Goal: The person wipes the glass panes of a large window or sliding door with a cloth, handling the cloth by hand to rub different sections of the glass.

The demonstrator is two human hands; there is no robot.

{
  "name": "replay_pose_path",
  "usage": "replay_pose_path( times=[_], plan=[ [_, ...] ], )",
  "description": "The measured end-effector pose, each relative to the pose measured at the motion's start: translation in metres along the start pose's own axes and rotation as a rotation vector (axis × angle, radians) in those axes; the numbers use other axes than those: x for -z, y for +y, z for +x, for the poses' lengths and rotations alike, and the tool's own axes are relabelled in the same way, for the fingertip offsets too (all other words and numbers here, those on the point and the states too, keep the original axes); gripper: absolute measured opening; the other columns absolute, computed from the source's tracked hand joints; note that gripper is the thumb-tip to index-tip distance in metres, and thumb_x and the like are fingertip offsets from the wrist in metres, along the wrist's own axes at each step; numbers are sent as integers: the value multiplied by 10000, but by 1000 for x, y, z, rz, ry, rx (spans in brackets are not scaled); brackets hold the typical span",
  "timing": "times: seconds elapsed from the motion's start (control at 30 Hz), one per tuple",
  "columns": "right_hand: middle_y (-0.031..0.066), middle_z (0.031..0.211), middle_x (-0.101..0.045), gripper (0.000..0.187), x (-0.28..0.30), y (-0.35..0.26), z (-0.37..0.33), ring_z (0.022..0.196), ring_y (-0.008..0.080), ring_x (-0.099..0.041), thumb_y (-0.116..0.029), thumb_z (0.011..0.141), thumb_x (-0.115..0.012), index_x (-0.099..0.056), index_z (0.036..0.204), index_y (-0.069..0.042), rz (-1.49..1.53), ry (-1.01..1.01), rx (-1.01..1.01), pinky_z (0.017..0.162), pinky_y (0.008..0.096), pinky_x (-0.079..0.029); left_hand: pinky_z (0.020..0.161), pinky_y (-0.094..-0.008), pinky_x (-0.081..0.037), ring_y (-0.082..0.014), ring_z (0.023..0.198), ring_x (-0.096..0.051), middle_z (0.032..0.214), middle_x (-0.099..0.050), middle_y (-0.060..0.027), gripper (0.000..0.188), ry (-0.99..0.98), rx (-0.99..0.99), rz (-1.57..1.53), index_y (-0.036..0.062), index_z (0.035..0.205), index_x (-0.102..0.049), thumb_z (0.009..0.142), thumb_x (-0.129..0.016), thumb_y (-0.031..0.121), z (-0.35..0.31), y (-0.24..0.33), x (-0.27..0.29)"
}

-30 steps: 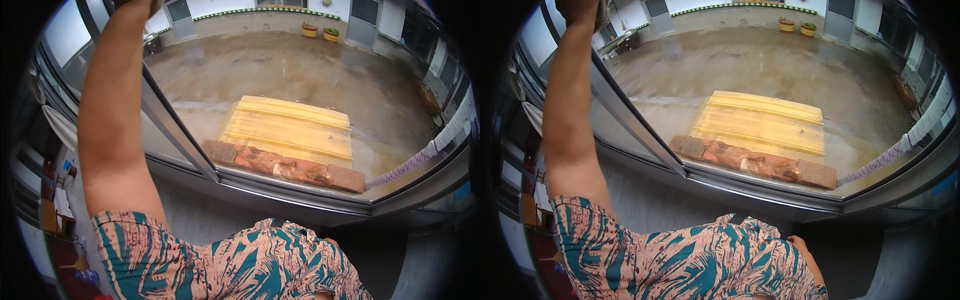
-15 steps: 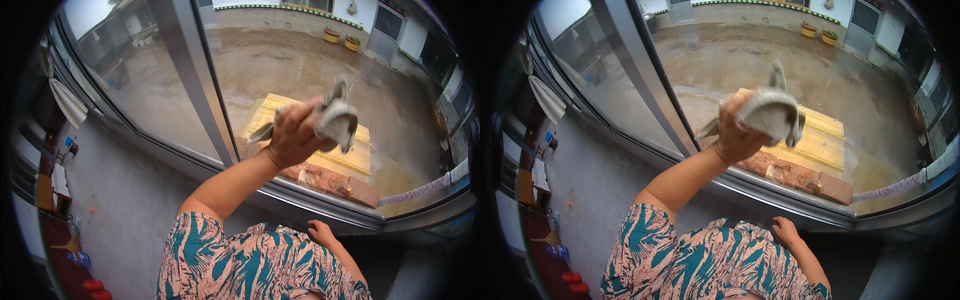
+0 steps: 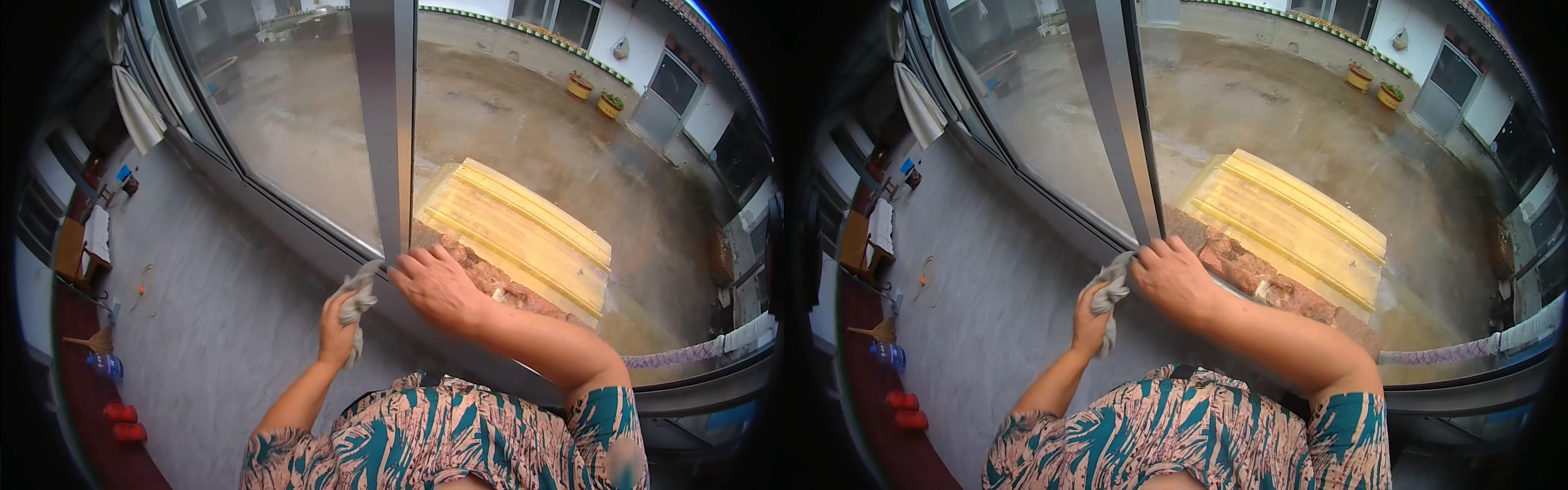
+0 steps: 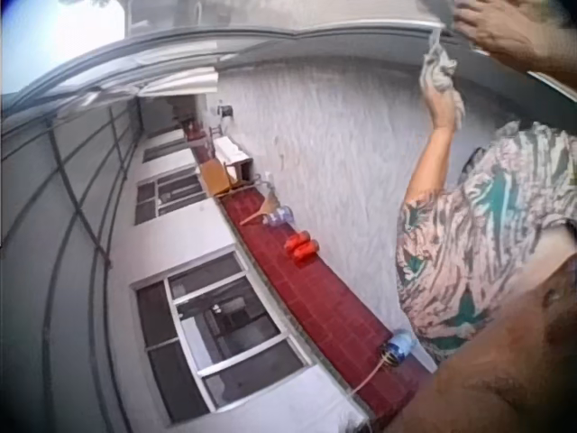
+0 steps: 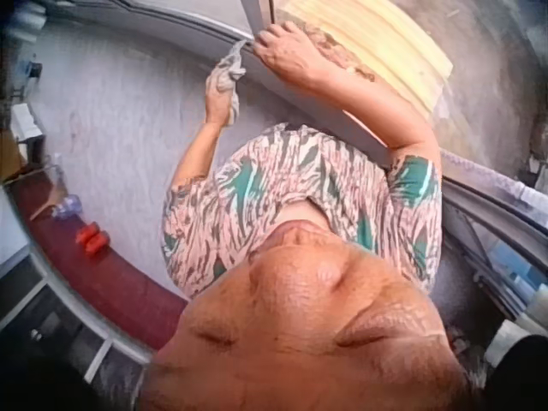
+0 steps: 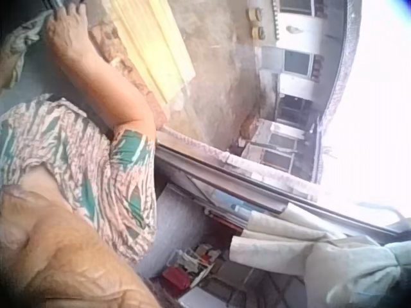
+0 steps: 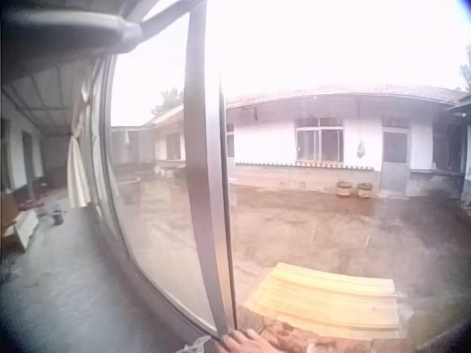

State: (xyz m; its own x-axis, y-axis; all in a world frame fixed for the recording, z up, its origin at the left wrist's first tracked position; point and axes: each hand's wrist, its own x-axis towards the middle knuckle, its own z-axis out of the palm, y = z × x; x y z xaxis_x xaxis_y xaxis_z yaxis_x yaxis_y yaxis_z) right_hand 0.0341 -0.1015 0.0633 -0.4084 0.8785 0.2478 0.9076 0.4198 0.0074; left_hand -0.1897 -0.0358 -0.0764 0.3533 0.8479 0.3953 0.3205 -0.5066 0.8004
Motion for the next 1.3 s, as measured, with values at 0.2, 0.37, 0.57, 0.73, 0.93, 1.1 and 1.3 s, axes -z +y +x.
replay_pose_path(
  times=[0.2,0.37,0.57,0.73,0.93,1.1,1.3],
  plan=[
    [109,1067,-622,289,-40,31,76,1123,299,-491,-248,774,-523,-696,907,-58,-710,318,169,1038,423,-280,805,-315,-480,-201,913,-591,1014,-598,-88,379,292,802,-533,18,1119,-532,752,-620,-14,-95,-52,18],
    [40,892,-590,207,-45,34,97,1001,242,-503,-231,743,-528,-704,788,-132,-858,140,267,997,399,-285,790,-308,-478,-188,888,-591,992,-604,-81,400,418,756,-527,7,1114,-537,729,-642,-18,-123,-77,20],
    [29,910,-595,219,-48,42,103,981,246,-488,-217,764,-533,-722,848,-145,-809,30,180,973,447,-267,795,-297,-476,-181,896,-591,1004,-608,-75,425,449,703,-566,6,1139,-536,729,-645,-13,-115,-67,6],
    [16,871,-591,191,-35,32,82,969,220,-486,-200,722,-544,-707,776,-116,-897,45,182,917,397,-286,783,-283,-466,-169,883,-577,1000,-593,-66,383,399,704,-556,7,1150,-523,777,-610,-1,-112,-52,4],
    [5,809,-555,135,-26,31,23,929,203,-474,-199,711,-555,-669,755,-143,-786,-12,148,873,365,-311,823,-291,-465,-181,938,-579,1053,-598,-82,449,380,692,-560,2,1184,-521,750,-637,-2,-102,-41,5],
    [28,832,-540,131,-5,29,-47,959,205,-472,-202,711,-544,-628,768,-120,-633,54,158,886,351,-324,824,-285,-466,-168,939,-576,1063,-591,-77,459,366,637,-661,8,1208,-498,767,-623,-12,-71,-24,1],
    [45,893,-548,250,22,13,-125,1014,215,-487,-227,702,-533,-603,892,-80,-608,-17,50,916,354,-328,870,-299,-449,-178,996,-550,1123,-548,-85,465,466,482,-701,20,1260,-436,821,-588,7,-29,-18,-1]
  ],
)
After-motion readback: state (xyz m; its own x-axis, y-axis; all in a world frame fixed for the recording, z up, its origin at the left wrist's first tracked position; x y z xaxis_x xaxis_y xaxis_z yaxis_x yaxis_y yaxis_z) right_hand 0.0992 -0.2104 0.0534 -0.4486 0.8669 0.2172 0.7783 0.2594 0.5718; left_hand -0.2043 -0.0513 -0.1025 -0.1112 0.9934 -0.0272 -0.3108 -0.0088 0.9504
